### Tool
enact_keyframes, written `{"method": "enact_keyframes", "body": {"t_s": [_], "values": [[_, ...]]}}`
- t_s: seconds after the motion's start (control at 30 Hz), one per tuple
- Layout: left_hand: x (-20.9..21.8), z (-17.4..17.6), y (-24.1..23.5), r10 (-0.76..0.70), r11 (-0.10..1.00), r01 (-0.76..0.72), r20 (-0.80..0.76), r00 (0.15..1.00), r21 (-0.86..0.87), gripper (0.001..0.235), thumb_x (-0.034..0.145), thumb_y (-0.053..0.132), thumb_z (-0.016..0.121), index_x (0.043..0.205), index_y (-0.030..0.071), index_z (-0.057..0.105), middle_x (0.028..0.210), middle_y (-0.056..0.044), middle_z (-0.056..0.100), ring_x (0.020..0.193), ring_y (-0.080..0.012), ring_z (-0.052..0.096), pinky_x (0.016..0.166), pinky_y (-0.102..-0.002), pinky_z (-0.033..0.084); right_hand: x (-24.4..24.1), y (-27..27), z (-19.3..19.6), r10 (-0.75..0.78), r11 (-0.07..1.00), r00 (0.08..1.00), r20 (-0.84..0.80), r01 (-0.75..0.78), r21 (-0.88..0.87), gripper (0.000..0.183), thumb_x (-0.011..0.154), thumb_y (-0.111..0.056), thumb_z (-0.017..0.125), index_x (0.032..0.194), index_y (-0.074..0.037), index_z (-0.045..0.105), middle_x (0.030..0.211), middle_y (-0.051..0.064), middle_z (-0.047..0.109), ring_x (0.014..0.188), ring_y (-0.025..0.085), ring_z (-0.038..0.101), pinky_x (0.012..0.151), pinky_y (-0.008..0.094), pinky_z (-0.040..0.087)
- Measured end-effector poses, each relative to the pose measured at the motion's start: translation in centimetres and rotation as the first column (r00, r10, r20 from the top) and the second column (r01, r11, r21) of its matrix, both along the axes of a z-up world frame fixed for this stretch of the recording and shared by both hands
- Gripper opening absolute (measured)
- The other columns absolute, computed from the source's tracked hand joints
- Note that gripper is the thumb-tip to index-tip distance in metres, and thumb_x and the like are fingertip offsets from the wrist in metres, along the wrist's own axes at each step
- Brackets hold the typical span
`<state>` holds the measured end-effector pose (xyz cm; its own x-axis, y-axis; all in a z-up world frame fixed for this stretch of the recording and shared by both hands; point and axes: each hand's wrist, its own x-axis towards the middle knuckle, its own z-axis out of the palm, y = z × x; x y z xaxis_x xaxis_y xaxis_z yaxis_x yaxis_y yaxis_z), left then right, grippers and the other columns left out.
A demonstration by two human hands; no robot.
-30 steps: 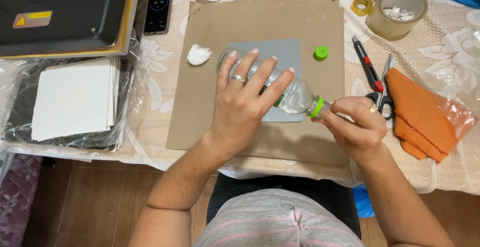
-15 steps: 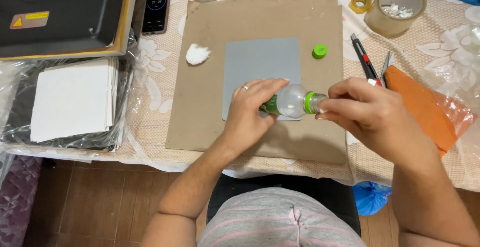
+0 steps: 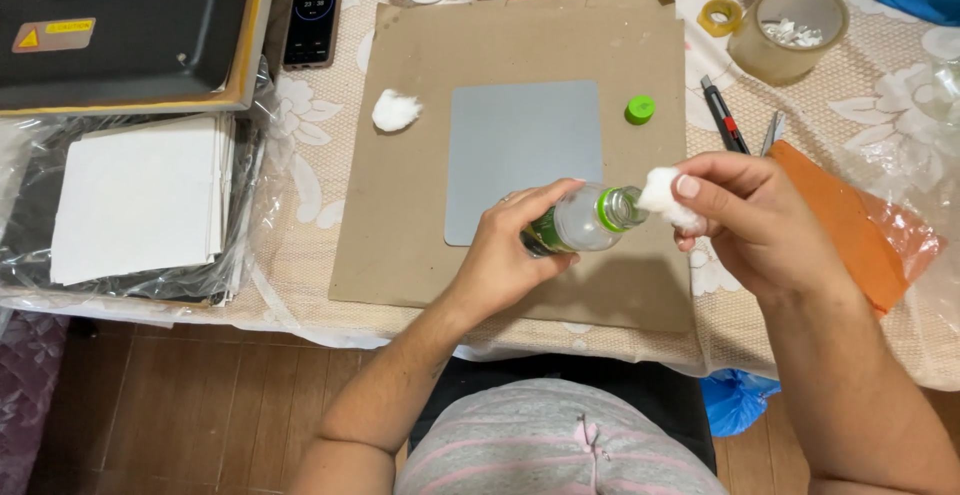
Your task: Cleaning and preparing a small rectangular plate for printing using tape, cleaning solution, and cotton balls.
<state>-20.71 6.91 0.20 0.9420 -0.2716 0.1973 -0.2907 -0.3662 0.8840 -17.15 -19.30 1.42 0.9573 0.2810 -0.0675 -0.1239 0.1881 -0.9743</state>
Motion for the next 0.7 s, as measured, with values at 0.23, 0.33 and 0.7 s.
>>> {"method": "enact_keyframes", "body": {"t_s": [0.23, 0.33, 0.7], "values": [[-0.5, -1.3, 0.9, -0.026, 0.994, 0.028, 0.024, 0.999, -0.104, 0.074, 0.071, 0.004, 0.085, 0.139, 0.015, 0.057, 0.134, -0.006, 0.067, 0.128, -0.0203, 0.061, 0.109, -0.032, 0.044, 1.4, -0.3, -0.8, -0.050, 0.998, 0.988, -0.149, 0.054, 0.022, 0.014, 0.096, -0.020, 0.068, 0.101, -0.007, 0.069, 0.067, 0.005, 0.063, 0.053, 0.007, 0.057, 0.051, 0.017, 0.047], [-1.2, -0.4, 1.5, -0.036, 0.983, 0.032, -0.021, 0.999, -0.183, 0.076, 0.073, 0.006, 0.087, 0.141, 0.009, 0.054, 0.146, -0.010, 0.059, 0.139, -0.0215, 0.053, 0.116, -0.032, 0.041, 3.7, -1.6, -3.6, -0.055, 0.963, 0.988, -0.143, 0.015, -0.268, 0.013, 0.095, -0.014, 0.069, 0.106, -0.007, 0.070, 0.083, 0.003, 0.066, 0.064, 0.008, 0.057, 0.056, 0.019, 0.048], [-1.4, -1.3, 1.8, 0.053, 0.982, -0.061, -0.049, 0.997, -0.181, 0.073, 0.068, 0.016, 0.091, 0.133, 0.014, 0.057, 0.121, -0.006, 0.070, 0.113, -0.0224, 0.066, 0.099, -0.037, 0.049, 10.7, 0.3, -5.6, 0.437, 0.319, 0.647, 0.625, 0.538, -0.780, 0.030, 0.096, -0.015, 0.075, 0.126, -0.011, 0.076, 0.124, 0.014, 0.068, 0.097, 0.036, 0.067, 0.084, 0.046, 0.054]]}}
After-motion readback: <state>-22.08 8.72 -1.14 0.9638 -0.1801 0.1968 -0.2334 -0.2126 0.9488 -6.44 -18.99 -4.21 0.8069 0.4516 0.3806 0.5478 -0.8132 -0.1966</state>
